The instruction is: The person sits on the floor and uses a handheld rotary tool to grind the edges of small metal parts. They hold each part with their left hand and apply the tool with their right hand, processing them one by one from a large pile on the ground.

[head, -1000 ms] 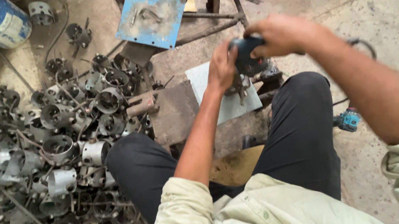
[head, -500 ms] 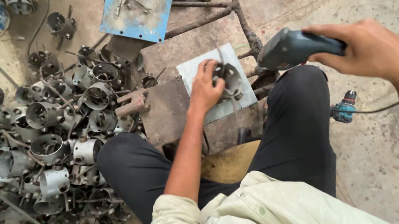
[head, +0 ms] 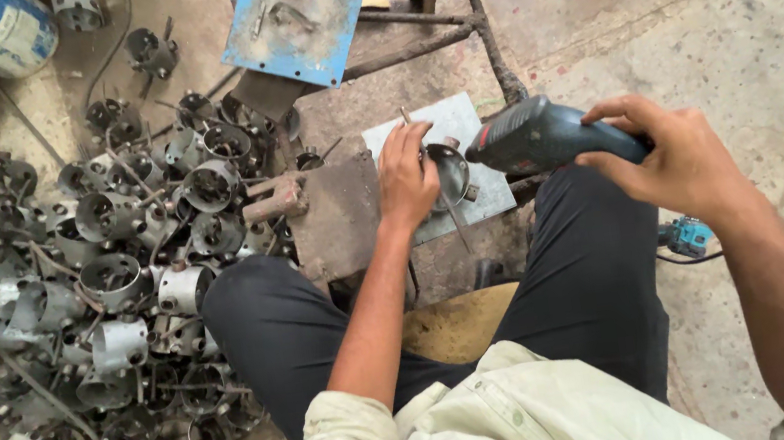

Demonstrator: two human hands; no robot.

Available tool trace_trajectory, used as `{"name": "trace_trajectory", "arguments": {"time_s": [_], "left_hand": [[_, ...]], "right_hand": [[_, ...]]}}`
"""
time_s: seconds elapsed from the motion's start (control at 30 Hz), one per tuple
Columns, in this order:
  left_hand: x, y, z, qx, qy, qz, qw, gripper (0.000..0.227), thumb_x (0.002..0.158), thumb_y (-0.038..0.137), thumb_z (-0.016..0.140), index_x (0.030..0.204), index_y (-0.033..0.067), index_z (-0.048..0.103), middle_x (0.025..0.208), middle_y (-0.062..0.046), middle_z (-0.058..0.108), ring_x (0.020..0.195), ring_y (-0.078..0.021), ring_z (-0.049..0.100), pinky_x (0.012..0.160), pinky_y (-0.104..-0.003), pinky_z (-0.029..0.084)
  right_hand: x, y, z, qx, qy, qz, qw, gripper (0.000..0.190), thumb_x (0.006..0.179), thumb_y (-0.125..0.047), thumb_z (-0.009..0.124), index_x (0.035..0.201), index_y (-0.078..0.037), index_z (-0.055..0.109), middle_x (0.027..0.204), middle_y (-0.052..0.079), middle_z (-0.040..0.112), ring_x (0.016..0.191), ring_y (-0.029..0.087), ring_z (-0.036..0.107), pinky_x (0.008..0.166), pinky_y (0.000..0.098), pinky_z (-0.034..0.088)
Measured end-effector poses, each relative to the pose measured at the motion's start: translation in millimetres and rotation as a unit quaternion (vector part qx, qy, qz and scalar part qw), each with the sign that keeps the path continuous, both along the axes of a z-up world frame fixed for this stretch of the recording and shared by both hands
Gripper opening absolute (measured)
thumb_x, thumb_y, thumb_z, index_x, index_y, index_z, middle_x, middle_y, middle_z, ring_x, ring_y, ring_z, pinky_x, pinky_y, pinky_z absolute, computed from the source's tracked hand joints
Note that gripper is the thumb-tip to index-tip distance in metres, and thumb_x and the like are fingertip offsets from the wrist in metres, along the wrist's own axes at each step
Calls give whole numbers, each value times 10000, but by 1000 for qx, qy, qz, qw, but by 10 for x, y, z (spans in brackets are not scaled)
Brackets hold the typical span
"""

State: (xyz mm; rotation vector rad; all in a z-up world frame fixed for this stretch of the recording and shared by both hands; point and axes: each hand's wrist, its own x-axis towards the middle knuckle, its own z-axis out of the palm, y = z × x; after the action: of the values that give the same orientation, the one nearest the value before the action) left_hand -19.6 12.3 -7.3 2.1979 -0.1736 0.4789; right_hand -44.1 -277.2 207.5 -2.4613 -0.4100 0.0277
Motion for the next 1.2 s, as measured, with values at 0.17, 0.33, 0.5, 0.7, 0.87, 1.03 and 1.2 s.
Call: {"name": "trace_trajectory", "arguments": {"time_s": [0.17, 0.33, 0.5, 0.7, 0.87, 1.03, 1.2], "left_hand": [[196, -118, -245, 10, 11, 35, 999, 442, 850, 16, 587, 1271, 124, 664, 1329, -86, 638, 1318, -324, 553, 1139, -467, 404], [156, -145, -380, 110, 31, 25, 993, 439, 784, 63, 655, 1194, 209, 713, 1243, -42, 648, 1232, -295, 556, 1033, -493, 419], [205, -128, -390, 135, 24, 5, 991, 482, 789, 44, 648, 1217, 252, 727, 1223, -11, 656, 1265, -303, 540, 1021, -487, 428], [200, -135, -414, 135, 39, 1, 990, 498, 779, 27, 633, 1189, 289, 737, 1212, 5, 676, 1264, -308, 545, 995, -482, 442], [216, -135, -428, 131, 37, 8, 991, 406, 845, 63, 641, 1209, 228, 716, 1206, 4, 677, 1247, -317, 553, 1004, -473, 456], [193, -156, -332, 129, 49, 23, 990, 403, 834, 123, 650, 1235, 156, 674, 1265, -49, 646, 1213, -295, 582, 1001, -461, 462], [164, -225, -194, 186, -18, 155, 970, 478, 792, 225, 673, 1253, 102, 637, 1337, -194, 564, 1108, -376, 593, 879, -499, 469]], "right_hand": [[122, 125, 77, 37, -57, 53, 996, 475, 838, -112, 842, 1285, -91, 682, 1080, 159, 760, 934, 233, 767, 790, 324, 586], [193, 151, 81, 21, -63, 50, 997, 465, 859, -133, 849, 1296, -104, 695, 1071, 151, 763, 902, 206, 758, 787, 318, 582], [212, 172, 64, 22, -49, 41, 998, 465, 865, -150, 854, 1305, -116, 707, 1028, 137, 763, 899, 180, 756, 797, 306, 580], [196, 141, 71, 4, -56, 45, 997, 465, 871, -160, 866, 1305, -108, 710, 1008, 147, 755, 895, 188, 754, 782, 303, 574], [351, 181, 175, -82, -44, 67, 993, 549, 881, -221, 847, 1396, -137, 676, 972, 168, 750, 846, 254, 757, 757, 344, 590], [799, 403, 349, -204, -7, 114, 972, 601, 939, -327, 760, 1496, -159, 613, 996, 220, 751, 813, 371, 737, 745, 467, 574], [1156, 776, 411, -348, 55, 85, 932, 780, 818, -495, 816, 1489, -191, 561, 1049, 244, 737, 876, 417, 727, 817, 514, 592]]}}
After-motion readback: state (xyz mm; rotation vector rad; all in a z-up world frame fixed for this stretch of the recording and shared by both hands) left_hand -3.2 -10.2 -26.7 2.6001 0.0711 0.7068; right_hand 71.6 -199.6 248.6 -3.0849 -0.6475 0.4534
